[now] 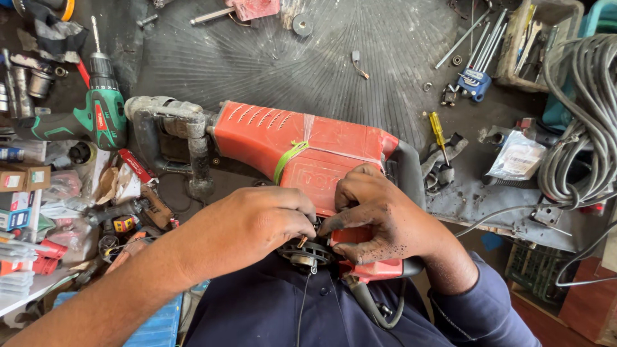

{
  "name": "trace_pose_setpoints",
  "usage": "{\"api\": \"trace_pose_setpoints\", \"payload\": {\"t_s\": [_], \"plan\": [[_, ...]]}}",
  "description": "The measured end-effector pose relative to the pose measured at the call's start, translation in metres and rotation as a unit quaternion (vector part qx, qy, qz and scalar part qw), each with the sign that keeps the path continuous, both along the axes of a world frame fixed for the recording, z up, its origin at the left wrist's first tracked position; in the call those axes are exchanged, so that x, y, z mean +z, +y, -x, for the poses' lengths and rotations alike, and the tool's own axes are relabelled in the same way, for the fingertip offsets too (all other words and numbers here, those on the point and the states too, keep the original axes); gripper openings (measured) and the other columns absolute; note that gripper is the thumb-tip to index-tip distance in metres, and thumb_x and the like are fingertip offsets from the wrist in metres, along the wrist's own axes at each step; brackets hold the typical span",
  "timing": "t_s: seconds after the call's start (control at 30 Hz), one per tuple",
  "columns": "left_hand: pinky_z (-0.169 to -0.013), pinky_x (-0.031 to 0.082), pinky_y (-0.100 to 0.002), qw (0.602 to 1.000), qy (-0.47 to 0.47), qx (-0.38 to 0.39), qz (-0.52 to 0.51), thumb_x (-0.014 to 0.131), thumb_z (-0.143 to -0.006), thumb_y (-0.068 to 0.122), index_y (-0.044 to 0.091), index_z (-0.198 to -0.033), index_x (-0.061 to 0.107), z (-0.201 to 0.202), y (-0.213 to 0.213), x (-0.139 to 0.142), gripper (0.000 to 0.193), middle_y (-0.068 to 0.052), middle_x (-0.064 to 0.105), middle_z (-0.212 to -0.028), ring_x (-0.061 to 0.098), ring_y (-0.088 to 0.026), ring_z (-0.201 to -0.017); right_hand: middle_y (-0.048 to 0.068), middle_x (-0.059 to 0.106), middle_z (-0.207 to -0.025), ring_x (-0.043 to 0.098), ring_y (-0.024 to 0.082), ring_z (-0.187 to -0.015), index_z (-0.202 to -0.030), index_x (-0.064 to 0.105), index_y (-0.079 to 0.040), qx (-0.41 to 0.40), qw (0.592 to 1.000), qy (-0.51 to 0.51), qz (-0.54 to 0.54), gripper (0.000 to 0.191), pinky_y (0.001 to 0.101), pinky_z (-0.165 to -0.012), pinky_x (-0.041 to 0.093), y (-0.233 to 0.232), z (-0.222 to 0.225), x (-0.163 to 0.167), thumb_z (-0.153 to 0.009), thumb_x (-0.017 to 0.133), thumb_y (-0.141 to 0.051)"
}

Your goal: The person cleans a red demolition hammer with an air blower, then works on its switch housing with a screwdriver, removing and refitting small components such as brushes and screws. They handle small parts at the bench and finally reattach the housing cover and check the assembled tool.

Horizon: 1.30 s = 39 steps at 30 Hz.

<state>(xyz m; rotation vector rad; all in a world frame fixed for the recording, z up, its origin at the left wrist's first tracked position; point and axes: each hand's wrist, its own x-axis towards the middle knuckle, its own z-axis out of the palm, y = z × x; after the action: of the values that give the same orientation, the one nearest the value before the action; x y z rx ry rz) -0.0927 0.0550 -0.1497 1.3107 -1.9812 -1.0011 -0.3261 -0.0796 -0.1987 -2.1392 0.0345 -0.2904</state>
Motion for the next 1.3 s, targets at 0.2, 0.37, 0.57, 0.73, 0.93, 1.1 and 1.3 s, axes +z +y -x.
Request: {"api": "trace_pose_setpoints", "payload": {"t_s": [0.2,0.37,0.57,0.73,0.93,1.1,1.3], "plan": [[-0.075,0.057,-0.037,0.999,-0.02,0.041,0.008,0.071,-0.084,0.009,0.006,-0.095,0.074,0.011,0.002,0.002,0.012,-0.005,0.069,-0.095,0.071,-0.026,-0.087,0.0,0.051,-0.082,0.053,0.019,-0.082,-0.102,0.081,-0.015,-0.001,1.0,-0.002,-0.009,0.037,0.0359,-0.08,0.039,-0.002,0.002,-0.001,-0.069,0.085,-0.031],[-0.075,0.054,-0.039,0.995,-0.091,0.023,0.045,0.071,-0.08,0.009,0.008,-0.095,0.074,0.02,0.004,0.004,0.015,-0.006,0.067,-0.088,0.068,-0.026,-0.086,0.0,0.053,-0.083,0.055,0.018,-0.084,-0.1,0.08,-0.014,-0.007,1.0,-0.009,-0.003,0.034,0.036,-0.081,0.039,-0.003,0.004,0.0,-0.07,0.084,-0.028],[-0.077,0.05,-0.039,0.985,-0.137,0.012,0.104,0.073,-0.081,0.014,0.009,-0.096,0.072,0.021,0.004,0.002,0.015,-0.003,0.068,-0.093,0.066,-0.022,-0.09,-0.001,0.051,-0.082,0.053,0.018,-0.082,-0.102,0.081,-0.016,-0.002,1.0,-0.01,-0.013,0.036,0.0359,-0.082,0.038,-0.006,0.007,-0.001,-0.069,0.084,-0.031],[-0.086,0.048,-0.041,0.983,-0.115,0.053,0.134,0.077,-0.082,0.018,0.007,-0.098,0.071,0.023,0.01,-0.004,0.021,-0.002,0.069,-0.102,0.064,-0.021,-0.097,-0.001,0.05,-0.082,0.054,0.018,-0.083,-0.105,0.082,-0.018,0.003,1.0,-0.007,-0.019,0.037,0.0352,-0.08,0.038,-0.008,0.007,-0.002,-0.071,0.084,-0.033],[-0.092,0.048,-0.042,0.982,-0.116,0.066,0.134,0.077,-0.082,0.017,0.008,-0.097,0.071,0.022,0.014,-0.011,0.018,-0.004,0.065,-0.108,0.061,-0.024,-0.101,-0.001,0.052,-0.084,0.054,0.017,-0.083,-0.104,0.082,-0.019,0.005,1.0,-0.004,-0.017,0.038,0.0352,-0.079,0.037,-0.008,0.004,-0.004,-0.07,0.084,-0.033],[-0.091,0.046,-0.045,0.981,-0.127,0.057,0.138,0.078,-0.078,0.024,0.008,-0.096,0.07,0.018,0.014,-0.011,0.026,-0.006,0.063,-0.105,0.061,-0.026,-0.1,-0.002,0.054,-0.085,0.054,0.017,-0.085,-0.105,0.082,-0.018,0.004,1.0,-0.003,-0.015,0.038,0.0352,-0.081,0.038,-0.008,0.003,-0.005,-0.069,0.084,-0.034],[-0.083,0.044,-0.043,0.985,-0.107,0.072,0.117,0.082,-0.077,0.04,0.008,-0.096,0.071,0.02,0.015,-0.008,0.039,-0.005,0.063,-0.098,0.058,-0.026,-0.093,-0.001,0.054,-0.086,0.055,0.018,-0.085,-0.104,0.082,-0.017,0.001,1.0,0.005,-0.009,0.038,0.0357,-0.081,0.038,-0.008,0.002,-0.003,-0.07,0.084,-0.035]]}}
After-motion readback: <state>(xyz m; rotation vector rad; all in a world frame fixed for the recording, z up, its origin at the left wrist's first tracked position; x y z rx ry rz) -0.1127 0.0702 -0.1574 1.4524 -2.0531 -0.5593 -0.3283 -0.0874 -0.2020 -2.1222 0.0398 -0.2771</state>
